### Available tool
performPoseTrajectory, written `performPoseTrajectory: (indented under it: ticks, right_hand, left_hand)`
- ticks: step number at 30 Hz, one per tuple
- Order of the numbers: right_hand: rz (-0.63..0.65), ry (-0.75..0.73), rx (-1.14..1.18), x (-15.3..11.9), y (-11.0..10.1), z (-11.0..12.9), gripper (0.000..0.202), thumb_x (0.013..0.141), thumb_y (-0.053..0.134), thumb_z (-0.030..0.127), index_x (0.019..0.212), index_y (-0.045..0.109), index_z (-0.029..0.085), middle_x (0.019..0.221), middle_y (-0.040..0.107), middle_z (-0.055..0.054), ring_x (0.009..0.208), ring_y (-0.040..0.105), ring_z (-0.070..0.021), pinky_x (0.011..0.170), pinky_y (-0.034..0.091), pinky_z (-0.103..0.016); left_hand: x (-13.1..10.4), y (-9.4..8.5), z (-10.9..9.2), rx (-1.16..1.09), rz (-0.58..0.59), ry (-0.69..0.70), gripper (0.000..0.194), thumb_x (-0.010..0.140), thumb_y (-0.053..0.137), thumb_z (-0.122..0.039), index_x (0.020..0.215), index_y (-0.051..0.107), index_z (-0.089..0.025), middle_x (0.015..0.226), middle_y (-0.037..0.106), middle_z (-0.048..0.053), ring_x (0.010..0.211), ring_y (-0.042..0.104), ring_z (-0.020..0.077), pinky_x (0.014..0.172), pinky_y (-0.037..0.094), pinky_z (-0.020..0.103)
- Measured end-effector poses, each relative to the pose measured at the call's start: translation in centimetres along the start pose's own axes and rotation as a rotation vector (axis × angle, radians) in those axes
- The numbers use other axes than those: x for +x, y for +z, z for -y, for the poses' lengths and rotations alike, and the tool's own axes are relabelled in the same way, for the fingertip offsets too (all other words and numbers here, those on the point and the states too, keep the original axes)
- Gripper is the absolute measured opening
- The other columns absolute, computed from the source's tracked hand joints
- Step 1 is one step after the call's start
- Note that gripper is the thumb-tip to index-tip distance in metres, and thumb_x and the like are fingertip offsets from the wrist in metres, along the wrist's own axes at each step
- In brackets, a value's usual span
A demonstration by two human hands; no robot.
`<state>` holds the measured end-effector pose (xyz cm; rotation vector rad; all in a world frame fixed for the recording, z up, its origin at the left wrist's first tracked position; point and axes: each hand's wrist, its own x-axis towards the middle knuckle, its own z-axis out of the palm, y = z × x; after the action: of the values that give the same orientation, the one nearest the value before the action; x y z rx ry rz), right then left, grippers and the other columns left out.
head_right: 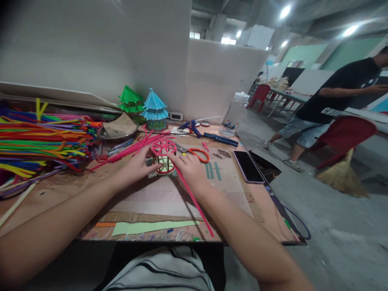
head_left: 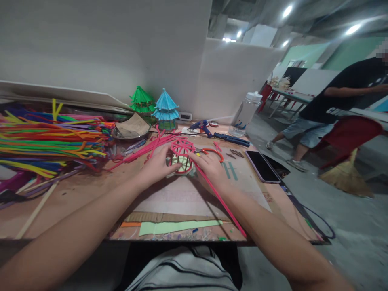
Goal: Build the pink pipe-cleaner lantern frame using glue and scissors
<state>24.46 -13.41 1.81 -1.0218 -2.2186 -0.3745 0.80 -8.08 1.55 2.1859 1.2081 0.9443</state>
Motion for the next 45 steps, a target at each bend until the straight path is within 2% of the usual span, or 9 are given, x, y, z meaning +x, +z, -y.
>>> performPoseTrajectory:
  ticks: [5, 8, 13, 17, 24, 28, 34, 38, 45]
  right_hand:
    - [-0.013, 0.165, 0.162, -0.3, 0.6, -0.1, 0.056, 0.099, 0.047, 0.016, 0.155, 0.044, 0.020, 0.104, 0.074, -0.011, 0.094, 0.066, -0.0282, 0.084, 0.052, -0.042]
    - [-0.025, 0.233, 0.227, -0.4, 0.6, -0.1, 0.050, 0.100, 0.052, 0.021, 0.150, 0.051, 0.022, 0.105, 0.074, -0.009, 0.095, 0.068, -0.0267, 0.087, 0.053, -0.041]
    - [-0.091, 0.308, 0.330, -0.3, 0.5, 0.1, 0.024, 0.097, 0.059, 0.031, 0.116, 0.069, 0.020, 0.093, 0.073, -0.006, 0.084, 0.067, -0.0224, 0.081, 0.053, -0.036]
    - [-0.070, 0.443, 0.416, -0.2, 0.6, -0.1, 0.021, 0.093, 0.064, 0.039, 0.082, 0.065, 0.022, 0.076, 0.068, -0.002, 0.073, 0.063, -0.0196, 0.071, 0.049, -0.031]
    - [-0.015, 0.501, 0.493, 1.6, 0.2, -1.0, 0.011, 0.091, 0.056, 0.027, 0.083, 0.063, 0.023, 0.075, 0.069, -0.001, 0.070, 0.062, -0.0189, 0.065, 0.047, -0.029]
    - [-0.064, 0.559, 0.548, 2.6, 1.3, -1.8, 0.008, 0.088, 0.055, 0.029, 0.086, 0.058, 0.023, 0.075, 0.067, 0.000, 0.070, 0.062, -0.0179, 0.066, 0.049, -0.029]
    - [-0.107, 0.627, 0.601, 1.4, 2.6, -2.4, 0.006, 0.083, 0.050, 0.030, 0.083, 0.049, 0.025, 0.060, 0.047, 0.007, 0.052, 0.047, -0.0143, 0.051, 0.038, -0.025]
    - [-0.095, 0.601, 0.624, 0.9, 2.8, -2.0, 0.004, 0.079, 0.048, 0.028, 0.080, 0.045, 0.026, 0.062, 0.047, 0.007, 0.054, 0.047, -0.0135, 0.053, 0.038, -0.025]
    - [-0.091, 0.587, 0.598, 1.0, 1.9, -2.0, 0.002, 0.075, 0.050, 0.026, 0.077, 0.049, 0.025, 0.058, 0.048, 0.007, 0.051, 0.045, -0.0132, 0.051, 0.035, -0.025]
  left_hand:
    - [0.2, 0.1, 0.1, 0.021, 0.020, -0.046, 0.072, 0.082, 0.072, -0.050, 0.140, 0.047, -0.017, 0.131, 0.067, 0.017, 0.122, 0.065, 0.0356, 0.105, 0.051, 0.054]
    - [0.1, 0.0, 0.0, 0.025, 0.034, -0.053, 0.076, 0.082, 0.071, -0.050, 0.145, 0.045, -0.016, 0.134, 0.066, 0.018, 0.122, 0.065, 0.0360, 0.105, 0.051, 0.054]
    - [0.0, -0.2, -0.4, 0.039, 0.017, -0.023, 0.072, 0.082, 0.071, -0.047, 0.145, 0.048, -0.020, 0.141, 0.063, 0.015, 0.127, 0.062, 0.0344, 0.109, 0.050, 0.051]
    - [0.1, -0.3, -0.3, 0.089, 0.008, -0.028, 0.074, 0.082, 0.071, -0.050, 0.143, 0.049, -0.016, 0.138, 0.064, 0.018, 0.128, 0.061, 0.0362, 0.109, 0.050, 0.052]
    - [0.4, -0.2, 0.8, 0.096, -0.005, -0.054, 0.076, 0.082, 0.073, -0.054, 0.144, 0.048, -0.017, 0.137, 0.064, 0.020, 0.126, 0.063, 0.0376, 0.104, 0.052, 0.054]
    - [0.4, -0.3, 0.9, 0.055, -0.003, -0.019, 0.076, 0.082, 0.073, -0.056, 0.143, 0.049, -0.018, 0.134, 0.067, 0.018, 0.121, 0.066, 0.0361, 0.101, 0.054, 0.052]
    - [0.4, -0.5, 0.7, 0.079, 0.030, -0.053, 0.080, 0.082, 0.073, -0.055, 0.146, 0.046, -0.017, 0.142, 0.062, 0.021, 0.130, 0.061, 0.0376, 0.108, 0.049, 0.054]
    - [0.4, -0.5, 0.7, 0.070, 0.044, -0.042, 0.072, 0.084, 0.071, -0.055, 0.141, 0.050, -0.016, 0.132, 0.067, 0.019, 0.118, 0.067, 0.0349, 0.102, 0.053, 0.052]
    - [0.4, -0.5, 0.6, 0.062, 0.047, -0.040, 0.071, 0.083, 0.072, -0.054, 0.140, 0.051, -0.016, 0.135, 0.065, 0.019, 0.121, 0.065, 0.0346, 0.102, 0.053, 0.050]
